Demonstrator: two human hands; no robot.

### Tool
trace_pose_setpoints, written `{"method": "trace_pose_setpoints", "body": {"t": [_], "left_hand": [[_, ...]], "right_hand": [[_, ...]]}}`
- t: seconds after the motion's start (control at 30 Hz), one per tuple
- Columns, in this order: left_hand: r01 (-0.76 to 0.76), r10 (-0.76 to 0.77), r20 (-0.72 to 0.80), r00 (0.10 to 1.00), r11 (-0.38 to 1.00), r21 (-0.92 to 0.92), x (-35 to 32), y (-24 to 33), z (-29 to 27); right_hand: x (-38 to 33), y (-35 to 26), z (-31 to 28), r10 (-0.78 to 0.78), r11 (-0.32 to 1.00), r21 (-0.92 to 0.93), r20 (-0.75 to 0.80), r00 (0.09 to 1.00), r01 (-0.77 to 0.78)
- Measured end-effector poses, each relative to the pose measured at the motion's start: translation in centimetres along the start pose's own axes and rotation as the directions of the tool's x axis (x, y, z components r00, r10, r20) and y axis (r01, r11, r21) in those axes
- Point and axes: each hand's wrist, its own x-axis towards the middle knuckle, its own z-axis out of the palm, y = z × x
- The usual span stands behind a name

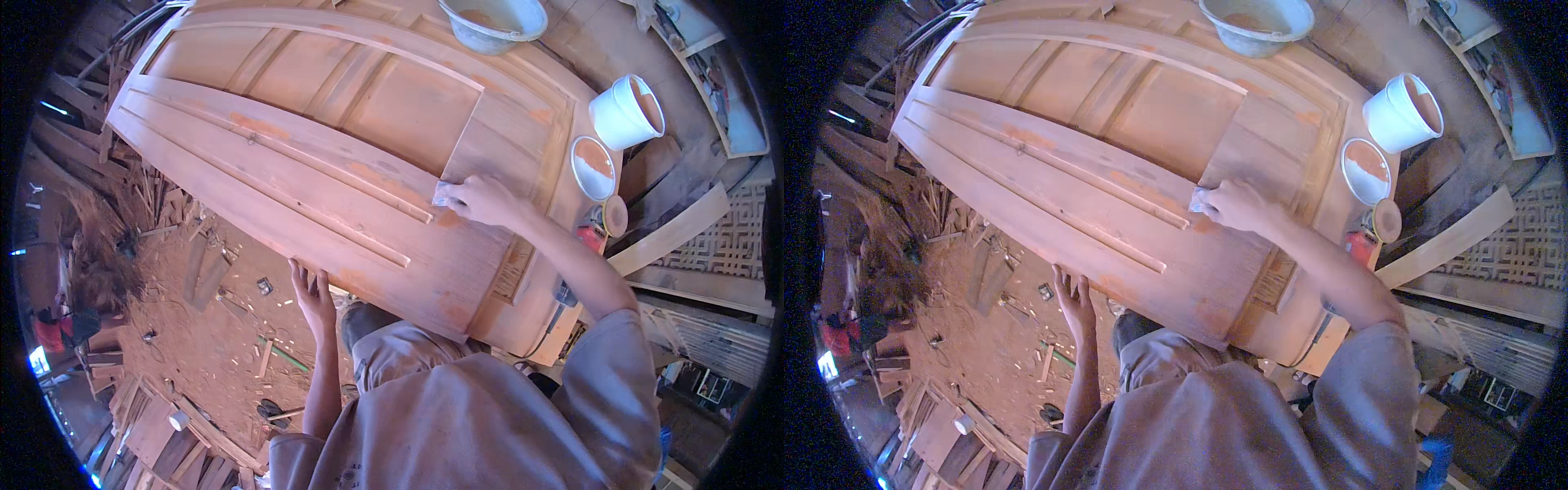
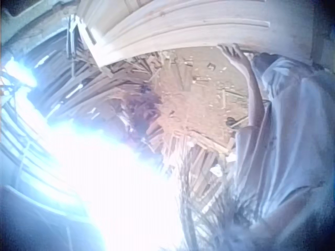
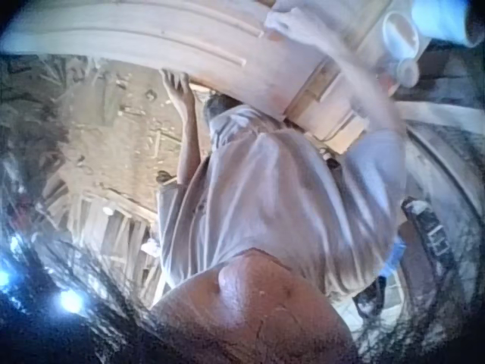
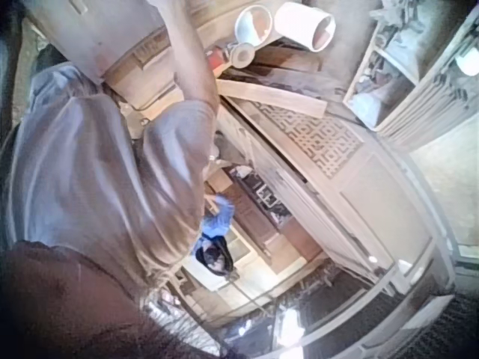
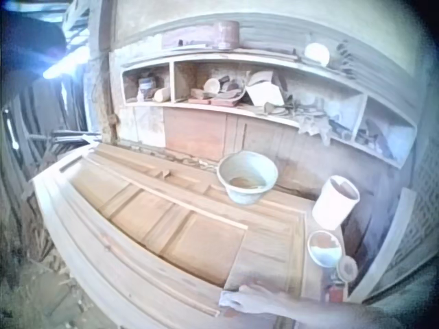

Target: The person sands a wooden door by hand using a piece of sandpaper and a wooden block, working along the panels and grooves, and periodically wiping the surface to check the progress.

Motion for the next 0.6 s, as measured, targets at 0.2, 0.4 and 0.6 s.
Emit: {"method": "trace_pose_setpoints", "body": {"t": [0.2,0.4,0.6], "left_hand": [[0.005,-0.005,-0.018,1.000,1.000,-0.010,-0.1,0.0,-0.4],[-0.004,0.004,0.005,1.000,1.000,-0.014,-0.3,-0.4,0.7],[-0.069,0.068,0.014,0.998,0.994,0.083,0.0,-1.4,-0.6]], "right_hand": [[-1.4,1.7,-4.0,0.020,1.000,-0.026,0.183,0.983,-0.015],[-6.8,4.9,-1.7,-0.059,0.900,0.420,-0.152,0.987,0.118],[-11.4,-4.1,2.2,0.229,-0.543,0.839,0.190,0.955,-0.037]]}}
